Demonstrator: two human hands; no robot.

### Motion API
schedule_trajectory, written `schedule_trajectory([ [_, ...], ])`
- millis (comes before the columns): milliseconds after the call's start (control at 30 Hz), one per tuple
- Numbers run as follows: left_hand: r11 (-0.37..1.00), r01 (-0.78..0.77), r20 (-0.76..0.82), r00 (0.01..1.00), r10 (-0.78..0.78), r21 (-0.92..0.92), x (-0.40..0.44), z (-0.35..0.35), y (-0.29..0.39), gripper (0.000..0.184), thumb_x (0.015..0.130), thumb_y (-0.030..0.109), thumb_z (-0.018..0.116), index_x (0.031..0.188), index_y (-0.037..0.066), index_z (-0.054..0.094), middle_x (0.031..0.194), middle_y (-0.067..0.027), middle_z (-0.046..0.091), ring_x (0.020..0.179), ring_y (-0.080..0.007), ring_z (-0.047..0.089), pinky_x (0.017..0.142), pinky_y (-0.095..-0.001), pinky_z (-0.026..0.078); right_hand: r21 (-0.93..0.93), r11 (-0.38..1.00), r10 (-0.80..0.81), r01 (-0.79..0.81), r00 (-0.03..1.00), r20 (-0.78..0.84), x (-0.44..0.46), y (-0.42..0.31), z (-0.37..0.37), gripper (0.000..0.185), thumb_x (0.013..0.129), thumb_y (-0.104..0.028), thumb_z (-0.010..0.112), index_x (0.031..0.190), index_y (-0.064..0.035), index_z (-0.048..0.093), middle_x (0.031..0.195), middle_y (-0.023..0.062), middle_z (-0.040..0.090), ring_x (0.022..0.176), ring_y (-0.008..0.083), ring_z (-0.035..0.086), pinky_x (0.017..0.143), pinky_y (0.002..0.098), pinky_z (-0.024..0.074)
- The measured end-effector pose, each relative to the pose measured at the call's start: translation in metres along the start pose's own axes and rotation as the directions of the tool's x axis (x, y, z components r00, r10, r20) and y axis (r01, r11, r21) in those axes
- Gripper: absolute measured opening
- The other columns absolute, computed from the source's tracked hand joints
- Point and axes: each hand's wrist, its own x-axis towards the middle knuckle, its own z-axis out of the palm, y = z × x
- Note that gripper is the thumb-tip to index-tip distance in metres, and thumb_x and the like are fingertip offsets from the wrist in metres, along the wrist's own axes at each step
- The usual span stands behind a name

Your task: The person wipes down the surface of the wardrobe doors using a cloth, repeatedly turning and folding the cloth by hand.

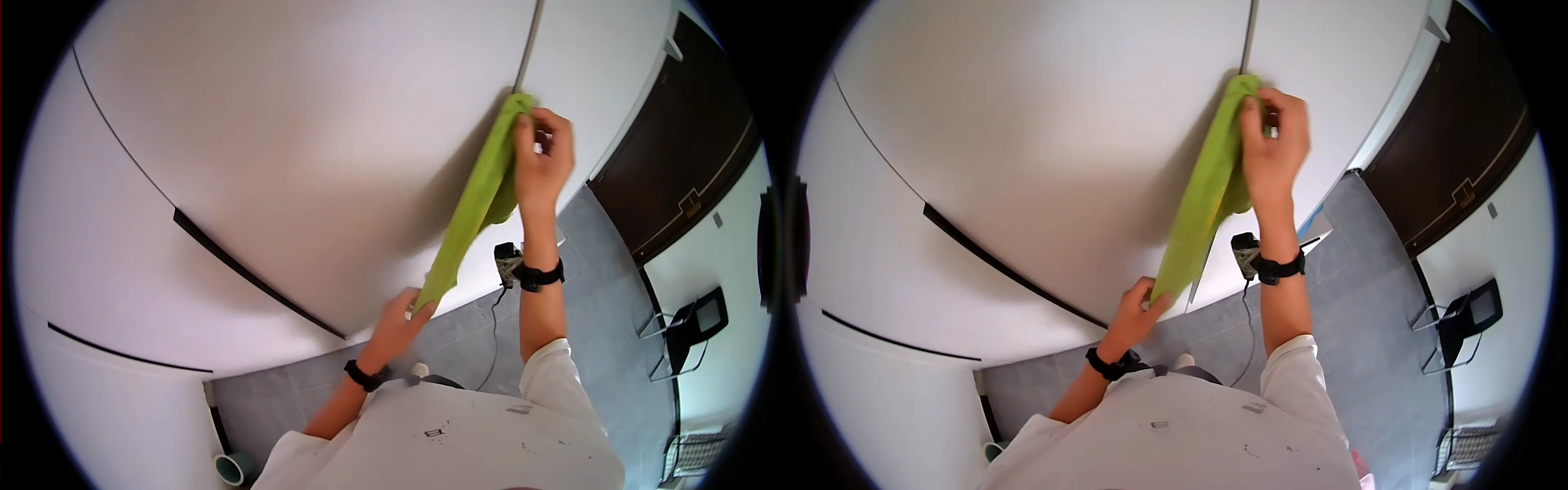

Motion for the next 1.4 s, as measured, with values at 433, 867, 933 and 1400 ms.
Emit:
schedule_trajectory([
  [433, 0.997, -0.001, 0.089, 0.996, -0.006, 0.079, 0.014, 0.008, -0.007, 0.029, 0.092, 0.028, 0.059, 0.102, 0.001, 0.053, 0.080, -0.0185, 0.059, 0.071, -0.0312, 0.057, 0.066, -0.0387, 0.045, -0.212, 0.968, -0.110, 0.133, 0.987, 0.117, 0.003, 0.003, -0.009, 0.028, 0.079, 0.002, 0.056, 0.106, -0.0027, 0.064, 0.101, 0.0139, 0.057, 0.091, 0.0256, 0.056, 0.077, 0.0321, 0.0476],
  [867, 0.992, 0.130, 0.111, 0.985, -0.129, -0.004, 0.023, 0.010, -0.016, 0.024, 0.092, 0.024, 0.058, 0.101, 0.002, 0.054, 0.086, -0.0156, 0.064, 0.076, -0.0256, 0.059, 0.070, -0.0351, 0.046, -0.326, 0.880, -0.340, 0.346, 0.937, 0.078, 0.016, -0.013, -0.002, 0.018, 0.087, -0.012, 0.068, 0.101, -0.0003, 0.064, 0.096, 0.0100, 0.060, 0.086, 0.0212, 0.059, 0.075, 0.0322, 0.0492],
  [933, 0.992, 0.123, 0.062, 0.990, -0.124, 0.024, 0.018, 0.008, -0.003, 0.024, 0.092, 0.025, 0.058, 0.098, 0.002, 0.054, 0.083, -0.0149, 0.063, 0.073, -0.0275, 0.060, 0.067, -0.0360, 0.046, -0.288, 0.923, -0.261, 0.256, 0.965, 0.023, 0.015, -0.004, -0.004, 0.018, 0.088, -0.013, 0.067, 0.100, -0.0005, 0.064, 0.097, 0.0100, 0.060, 0.086, 0.0208, 0.059, 0.075, 0.0318, 0.0487],
  [1400, 0.996, -0.038, 0.300, 0.954, 0.013, 0.080, 0.058, 0.056, 0.028, 0.024, 0.090, 0.022, 0.061, 0.101, 0.001, 0.056, 0.080, -0.0153, 0.060, 0.072, -0.0283, 0.057, 0.066, -0.0362, 0.045, -0.265, 0.929, -0.268, 0.257, 0.963, -0.005, 0.049, 0.069, -0.027, 0.015, 0.081, 0.003, 0.062, 0.094, -0.0056, 0.066, 0.094, 0.0086, 0.065, 0.090, 0.0250, 0.061, 0.081, 0.0343, 0.0484],
])
